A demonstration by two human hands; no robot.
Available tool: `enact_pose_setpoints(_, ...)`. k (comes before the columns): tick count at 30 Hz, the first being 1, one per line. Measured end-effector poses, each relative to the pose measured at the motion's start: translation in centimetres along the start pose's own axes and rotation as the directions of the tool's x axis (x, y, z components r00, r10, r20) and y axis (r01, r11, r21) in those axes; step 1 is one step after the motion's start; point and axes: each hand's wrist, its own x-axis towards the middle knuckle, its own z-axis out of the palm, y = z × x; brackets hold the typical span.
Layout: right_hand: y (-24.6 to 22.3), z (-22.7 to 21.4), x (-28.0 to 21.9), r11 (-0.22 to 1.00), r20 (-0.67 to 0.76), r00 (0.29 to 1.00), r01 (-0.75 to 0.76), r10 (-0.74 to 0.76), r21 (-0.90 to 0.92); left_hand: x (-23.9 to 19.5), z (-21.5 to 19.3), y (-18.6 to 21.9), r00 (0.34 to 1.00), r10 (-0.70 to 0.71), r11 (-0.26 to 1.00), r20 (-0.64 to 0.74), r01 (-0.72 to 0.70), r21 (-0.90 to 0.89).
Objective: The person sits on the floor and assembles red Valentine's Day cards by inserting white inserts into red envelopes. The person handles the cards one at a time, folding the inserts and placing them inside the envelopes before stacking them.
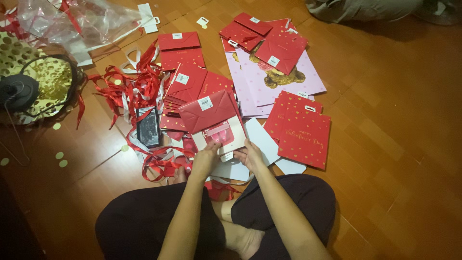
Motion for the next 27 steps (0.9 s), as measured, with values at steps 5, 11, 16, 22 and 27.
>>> enact_pose_setpoints(5,-0.4,0.9,-0.6,0.997,-0.009,0.997,0.075,-0.075,-0.003,0.1,0.4,0.8,0.999,0.016,0.998,-0.036,-0.014,0.064)
enact_pose_setpoints(11,-0.5,1.5,-1.6,0.986,-0.105,0.984,0.134,-0.144,-0.103,0.8,-0.7,1.3,0.978,-0.208,0.978,0.028,0.208,0.02)
enact_pose_setpoints(16,-0.3,1.7,-2.0,0.965,-0.069,0.978,0.183,-0.199,-0.188,0.7,-1.4,1.7,0.925,-0.363,0.925,0.111,0.372,-0.074)
enact_pose_setpoints(22,-1.5,3.2,-3.6,0.954,-0.103,0.976,0.161,-0.192,-0.252,0.8,-1.8,2.2,0.884,-0.423,0.85,0.199,0.463,-0.252)
enact_pose_setpoints(27,-2.7,4.9,-6.4,0.702,-0.096,0.852,0.354,-0.514,-0.618,0.9,-1.5,2.1,0.923,-0.377,0.885,0.083,0.385,-0.261)
